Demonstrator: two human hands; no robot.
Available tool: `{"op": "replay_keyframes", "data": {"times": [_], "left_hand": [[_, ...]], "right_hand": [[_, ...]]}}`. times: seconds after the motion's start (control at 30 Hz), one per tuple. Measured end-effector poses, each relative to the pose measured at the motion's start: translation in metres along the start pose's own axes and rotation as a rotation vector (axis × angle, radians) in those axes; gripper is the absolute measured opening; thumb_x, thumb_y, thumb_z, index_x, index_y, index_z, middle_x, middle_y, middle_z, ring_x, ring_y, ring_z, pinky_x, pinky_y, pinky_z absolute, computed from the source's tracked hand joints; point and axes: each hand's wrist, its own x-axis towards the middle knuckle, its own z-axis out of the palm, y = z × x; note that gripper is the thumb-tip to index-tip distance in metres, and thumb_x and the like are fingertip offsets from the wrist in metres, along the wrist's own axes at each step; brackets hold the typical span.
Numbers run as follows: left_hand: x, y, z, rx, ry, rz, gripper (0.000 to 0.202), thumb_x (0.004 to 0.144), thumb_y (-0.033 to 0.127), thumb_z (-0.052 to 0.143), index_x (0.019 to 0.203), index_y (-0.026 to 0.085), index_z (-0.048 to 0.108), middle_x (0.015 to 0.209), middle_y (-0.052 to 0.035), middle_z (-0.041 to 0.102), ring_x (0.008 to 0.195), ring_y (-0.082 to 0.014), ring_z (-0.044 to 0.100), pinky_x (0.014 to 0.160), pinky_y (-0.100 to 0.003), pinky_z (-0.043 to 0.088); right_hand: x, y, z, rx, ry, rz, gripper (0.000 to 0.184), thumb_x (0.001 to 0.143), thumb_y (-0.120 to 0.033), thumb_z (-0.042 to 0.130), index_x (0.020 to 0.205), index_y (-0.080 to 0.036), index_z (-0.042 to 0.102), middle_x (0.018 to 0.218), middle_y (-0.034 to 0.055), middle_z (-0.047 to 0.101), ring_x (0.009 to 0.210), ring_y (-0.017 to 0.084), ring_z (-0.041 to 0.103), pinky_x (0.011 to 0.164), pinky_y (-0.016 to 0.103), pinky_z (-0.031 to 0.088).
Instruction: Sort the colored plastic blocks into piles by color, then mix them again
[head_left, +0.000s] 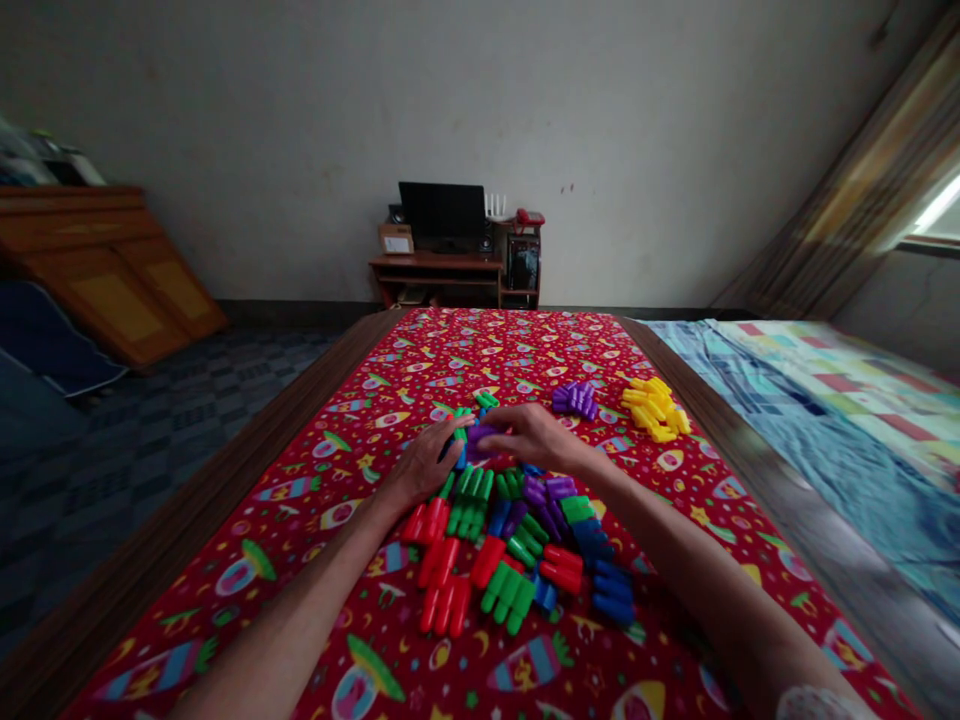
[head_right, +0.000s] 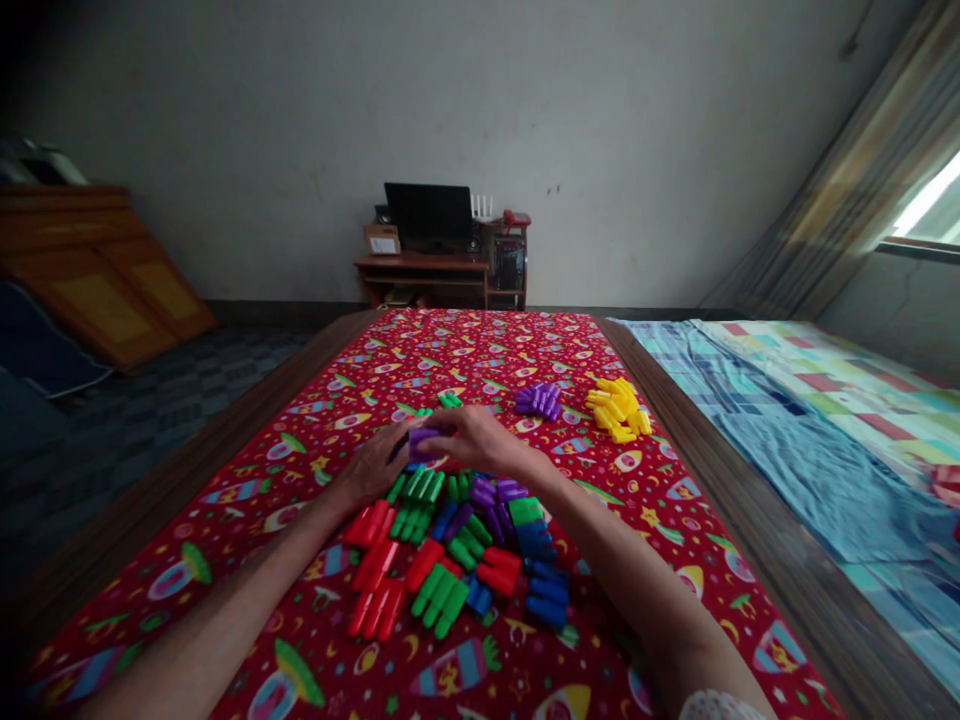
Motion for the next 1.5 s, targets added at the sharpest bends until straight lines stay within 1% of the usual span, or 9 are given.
{"op": "replay_keyframes", "data": {"times": [0.17,0.37,0.47,0.67,0.77,0.93,1.23,1.37,1.5], "left_hand": [[0.0,0.0,0.0,-0.014,-0.003,0.045,0.044,0.096,0.038,0.035,0.131,0.017,0.052,0.128,-0.0104,0.063,0.118,-0.0234,0.058,0.105,-0.042,0.044],[0.0,-0.003,0.002,-0.019,0.038,0.086,0.043,0.097,0.034,0.033,0.131,0.016,0.051,0.125,-0.011,0.064,0.117,-0.0218,0.059,0.104,-0.04,0.045],[0.0,-0.006,0.003,-0.004,0.07,0.072,0.04,0.096,0.03,0.033,0.125,0.015,0.056,0.121,-0.0117,0.066,0.115,-0.0217,0.06,0.102,-0.039,0.047],[0.003,-0.018,0.004,0.066,0.175,0.073,0.038,0.09,0.02,0.033,0.111,0.016,0.065,0.115,-0.0102,0.069,0.11,-0.0207,0.062,0.101,-0.039,0.048],[0.005,-0.021,0.004,0.103,0.205,0.054,0.039,0.087,0.015,0.034,0.11,0.016,0.064,0.114,-0.01,0.069,0.109,-0.0198,0.063,0.099,-0.037,0.05],[0.004,-0.021,0.005,0.128,0.205,0.039,0.039,0.084,0.013,0.035,0.109,0.015,0.064,0.114,-0.0103,0.069,0.108,-0.02,0.063,0.099,-0.037,0.05],[0.004,-0.019,0.005,0.115,0.19,0.041,0.039,0.084,0.012,0.034,0.108,0.015,0.065,0.112,-0.0105,0.068,0.107,-0.0203,0.063,0.099,-0.038,0.05],[0.002,-0.019,0.004,0.092,0.189,0.043,0.038,0.083,0.013,0.036,0.109,0.017,0.064,0.114,-0.0085,0.068,0.109,-0.0204,0.062,0.1,-0.04,0.05],[0.002,-0.017,0.003,0.082,0.186,0.048,0.04,0.083,0.011,0.036,0.111,0.017,0.064,0.114,-0.0088,0.067,0.109,-0.0204,0.062,0.1,-0.04,0.05]], "right_hand": [[-0.009,0.075,-0.04,-0.342,0.474,0.284,0.023,0.087,-0.03,0.057,0.087,-0.014,0.073,0.074,0.0044,0.071,0.07,0.016,0.063,0.07,0.024,0.044],[-0.028,0.122,-0.044,-0.58,0.748,0.35,0.026,0.084,-0.029,0.058,0.102,-0.014,0.069,0.11,0.0182,0.069,0.102,0.028,0.062,0.089,0.042,0.047],[-0.02,0.091,-0.032,-0.509,0.607,0.219,0.026,0.088,-0.024,0.053,0.105,-0.014,0.068,0.105,0.0163,0.07,0.093,0.025,0.064,0.083,0.036,0.048],[0.001,0.007,0.034,-0.197,-0.079,-0.205,0.018,0.092,-0.021,0.054,0.093,-0.013,0.07,0.084,0.0069,0.071,0.077,0.014,0.063,0.072,0.022,0.044],[0.0,-0.002,0.052,-0.277,-0.226,-0.215,0.016,0.09,-0.02,0.056,0.091,-0.012,0.07,0.086,0.0099,0.07,0.084,0.017,0.062,0.077,0.026,0.044],[-0.007,0.012,0.036,-0.259,-0.333,-0.133,0.037,0.08,-0.008,0.058,0.115,-0.018,0.064,0.105,0.0062,0.069,0.092,0.016,0.062,0.08,0.025,0.045],[-0.005,0.006,0.046,-0.421,-0.245,-0.152,0.04,0.081,-0.034,0.07,0.116,-0.015,0.064,0.098,0.0109,0.069,0.09,0.02,0.062,0.077,0.028,0.045],[-0.002,0.018,0.008,-0.378,-0.026,-0.103,0.037,0.085,-0.031,0.065,0.119,-0.017,0.062,0.101,0.0087,0.069,0.09,0.017,0.063,0.075,0.024,0.043],[-0.009,0.048,-0.034,-0.533,0.186,0.166,0.032,0.088,-0.027,0.06,0.118,-0.017,0.063,0.106,0.0106,0.07,0.094,0.019,0.063,0.078,0.025,0.043]]}}
